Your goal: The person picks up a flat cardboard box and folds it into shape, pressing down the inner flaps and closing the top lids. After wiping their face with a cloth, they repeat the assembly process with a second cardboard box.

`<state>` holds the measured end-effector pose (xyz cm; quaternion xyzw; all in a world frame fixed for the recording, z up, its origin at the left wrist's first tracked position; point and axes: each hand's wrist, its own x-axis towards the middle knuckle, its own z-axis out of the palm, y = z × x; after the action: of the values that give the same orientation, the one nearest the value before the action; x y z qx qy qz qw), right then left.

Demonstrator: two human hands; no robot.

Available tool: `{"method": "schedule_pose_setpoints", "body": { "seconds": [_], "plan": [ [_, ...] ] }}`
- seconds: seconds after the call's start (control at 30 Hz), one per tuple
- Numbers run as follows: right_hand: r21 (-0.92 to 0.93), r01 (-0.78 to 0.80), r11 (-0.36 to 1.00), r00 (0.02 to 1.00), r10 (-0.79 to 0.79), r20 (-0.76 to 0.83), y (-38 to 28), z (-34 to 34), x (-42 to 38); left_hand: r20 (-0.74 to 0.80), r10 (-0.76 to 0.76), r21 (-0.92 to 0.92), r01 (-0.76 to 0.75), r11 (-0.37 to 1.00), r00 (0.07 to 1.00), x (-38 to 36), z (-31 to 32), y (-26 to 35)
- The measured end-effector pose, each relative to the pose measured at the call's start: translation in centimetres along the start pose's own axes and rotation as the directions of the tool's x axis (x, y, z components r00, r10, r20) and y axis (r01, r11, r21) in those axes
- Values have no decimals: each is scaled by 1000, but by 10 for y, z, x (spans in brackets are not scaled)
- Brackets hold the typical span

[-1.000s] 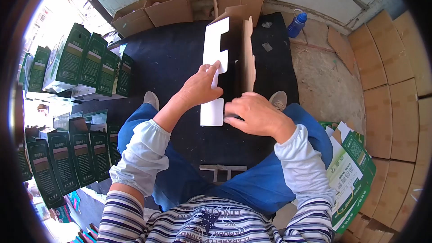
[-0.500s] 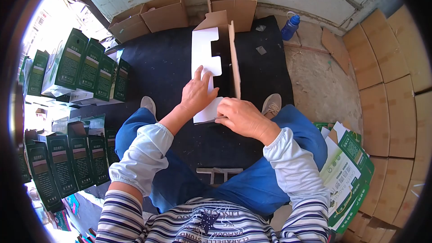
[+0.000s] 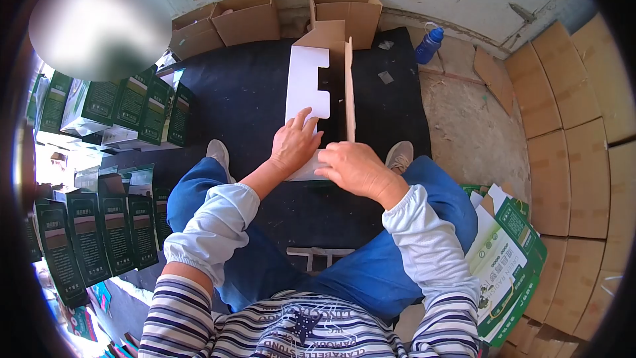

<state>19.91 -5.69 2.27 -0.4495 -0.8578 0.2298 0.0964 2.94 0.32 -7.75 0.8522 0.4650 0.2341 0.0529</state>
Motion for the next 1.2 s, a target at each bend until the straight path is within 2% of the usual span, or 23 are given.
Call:
{"method": "schedule_pose_setpoints", "body": {
  "seconds": [0.07, 0.13, 0.17, 0.27, 0.3, 0.33, 0.4, 0.47, 0.53, 0.6, 0.67, 0.73, 0.77, 0.8, 0.87, 0.9, 0.97, 1.03, 1.13, 1.17, 1.2],
  "plan": [
    [-85, -55, 995, 993, 45, -113, 7, 3, 0, -60, -7, -87, 2, 996, 998, 1, 1, 1],
    [-154, -150, 977, 965, 110, -240, 9, 6, 2, 21, -117, -207, 119, 971, 993, 3, -5, 3],
    [-203, -146, 968, 966, 96, -239, 15, 11, 4, 65, -169, -261, 180, 948, 983, 4, -8, 5],
    [-442, -114, 890, 920, -74, -384, 31, 31, 9, -90, -69, -305, 39, 952, 993, -14, -20, 24],
    [-429, -137, 893, 941, -18, -337, 38, 37, 10, -34, 27, -257, -34, 966, 999, -22, -34, 35],
    [-419, -155, 895, 944, 8, -330, 38, 36, 11, 135, 77, -211, -47, 976, 988, -29, -44, 42],
    [-401, -189, 896, 948, 60, -312, 38, 32, 13, 139, 227, -119, -212, 970, 964, -43, -37, 45],
    [-337, -226, 914, 966, 167, -195, 47, 19, 21, 179, 266, 21, -274, 962, 947, -50, -29, 45],
    [-181, -301, 936, 948, 273, -166, 75, 7, 44, 223, 283, 104, -311, 945, 933, -54, -26, 46],
    [-40, -392, 919, 881, 363, -302, 106, -7, 76, 251, 279, 142, -320, 937, 927, -53, -23, 46],
    [-88, -454, 886, 754, 331, -567, 134, -21, 112, 273, 254, 109, -293, 950, 928, -53, -25, 45],
    [-12, -421, 907, 722, 327, -610, 138, -40, 136, 281, 230, 84, -262, 961, 932, -53, -27, 46],
    [-52, -515, 856, 701, 386, -599, 133, -46, 146, 280, 233, 87, -267, 960, 931, -53, -27, 46],
    [-66, -503, 862, 713, 370, -595, 137, -47, 153, 297, 226, 92, -264, 960, 928, -53, -28, 45],
    [-98, -473, 876, 741, 335, -582, 146, -52, 168, 327, 205, 100, -250, 963, 923, -54, -29, 45],
    [-139, -395, 908, 727, 216, -652, 159, -51, 175, 352, 186, 85, -229, 970, 918, -53, -33, 45],
    [-159, -396, 904, 869, 313, -384, 160, -64, 175, 392, 145, 96, -197, 976, 908, -51, -43, 44],
    [-208, -398, 894, 917, 392, -70, 144, -79, 166, 412, 131, 100, -188, 977, 902, -52, -43, 43],
    [-510, -286, 811, 908, 400, 127, 117, -82, 155, 391, 134, 62, -171, 983, 910, -54, -42, 49],
    [-567, -253, 784, 919, 377, 112, 126, -77, 155, 370, 134, 26, -155, 988, 919, -53, -42, 54],
    [-567, -283, 774, 915, 396, 84, 127, -75, 152, 346, 133, -8, -139, 990, 929, -50, -42, 58]
  ]
}}
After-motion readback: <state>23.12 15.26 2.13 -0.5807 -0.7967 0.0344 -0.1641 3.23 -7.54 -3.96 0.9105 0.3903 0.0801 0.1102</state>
